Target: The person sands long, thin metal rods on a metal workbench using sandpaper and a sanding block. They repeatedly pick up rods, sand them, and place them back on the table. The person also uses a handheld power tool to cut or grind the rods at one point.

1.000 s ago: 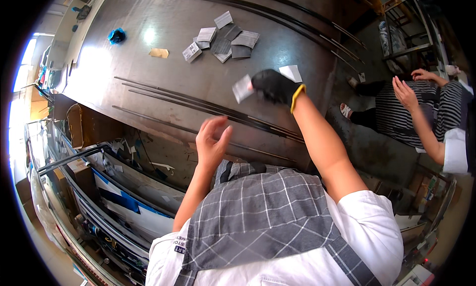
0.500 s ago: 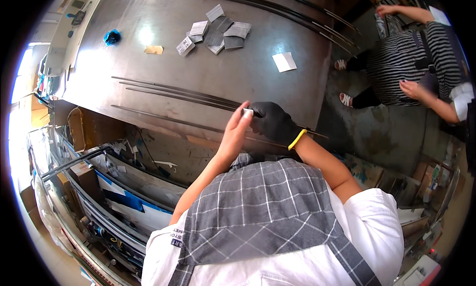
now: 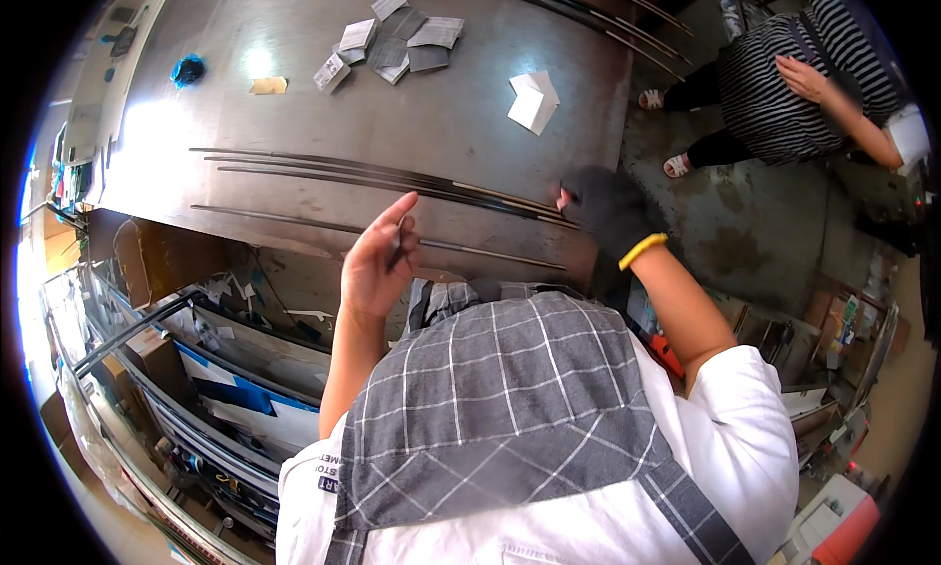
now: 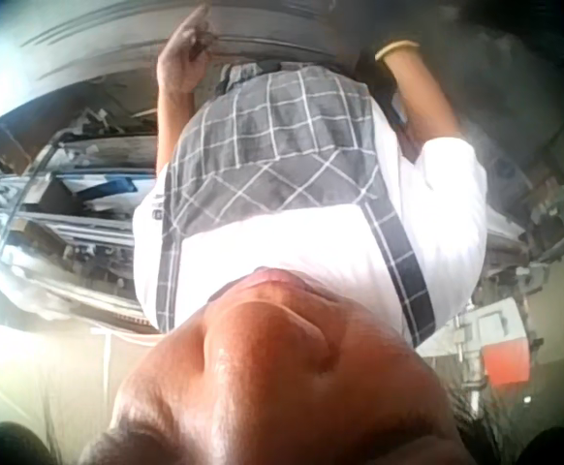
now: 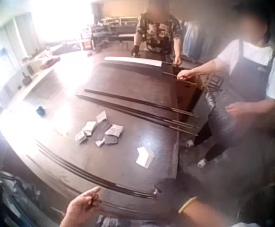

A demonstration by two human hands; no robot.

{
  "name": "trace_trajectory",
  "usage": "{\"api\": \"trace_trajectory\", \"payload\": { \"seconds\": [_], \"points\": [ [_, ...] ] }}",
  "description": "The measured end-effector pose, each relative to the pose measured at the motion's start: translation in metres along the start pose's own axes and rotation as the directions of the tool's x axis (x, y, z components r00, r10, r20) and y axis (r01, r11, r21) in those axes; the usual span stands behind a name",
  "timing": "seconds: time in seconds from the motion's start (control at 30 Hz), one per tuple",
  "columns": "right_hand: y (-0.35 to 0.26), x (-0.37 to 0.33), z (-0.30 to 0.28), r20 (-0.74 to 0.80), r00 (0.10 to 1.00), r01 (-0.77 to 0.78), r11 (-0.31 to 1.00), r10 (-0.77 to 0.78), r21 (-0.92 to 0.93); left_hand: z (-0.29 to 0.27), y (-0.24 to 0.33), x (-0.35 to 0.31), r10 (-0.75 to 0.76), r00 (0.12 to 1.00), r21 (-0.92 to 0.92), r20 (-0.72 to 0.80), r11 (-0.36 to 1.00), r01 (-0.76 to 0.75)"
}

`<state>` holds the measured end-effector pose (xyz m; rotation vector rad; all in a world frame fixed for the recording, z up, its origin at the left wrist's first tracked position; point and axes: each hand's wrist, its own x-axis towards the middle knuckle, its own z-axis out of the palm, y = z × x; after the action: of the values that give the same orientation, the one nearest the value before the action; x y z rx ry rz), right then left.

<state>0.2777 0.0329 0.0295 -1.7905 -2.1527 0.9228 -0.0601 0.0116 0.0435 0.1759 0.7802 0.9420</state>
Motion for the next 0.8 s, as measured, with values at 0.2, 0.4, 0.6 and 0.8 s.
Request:
{"api": "trace_trajectory", "payload": {
  "seconds": [0.2, 0.4, 0.6, 0.8],
  "points": [
    [0.028, -0.067, 0.011, -0.136, 0.982, -0.142, 0.986, 0.13, -0.083, -0.033, -0.024, -0.003, -0.045, 0.998, -0.195, 0.047, 0.979, 0.053],
    [0.039, -0.09, 0.028, -0.185, 0.933, -0.272, 0.942, 0.308, 0.196, -0.019, -0.037, -0.003, -0.106, 0.993, -0.237, 0.057, 0.965, 0.117],
    [-0.019, -0.08, 0.006, -0.134, 0.991, 0.022, 0.993, -0.006, 0.115, -0.017, -0.056, -0.002, -0.005, 0.993, -0.123, -0.115, 0.992, -0.009],
    [-0.044, -0.06, 0.019, -0.068, 0.997, 0.039, 0.968, -0.023, 0.247, 0.004, -0.056, 0.003, 0.04, 0.971, 0.032, -0.238, 0.999, -0.034]
  ]
}}
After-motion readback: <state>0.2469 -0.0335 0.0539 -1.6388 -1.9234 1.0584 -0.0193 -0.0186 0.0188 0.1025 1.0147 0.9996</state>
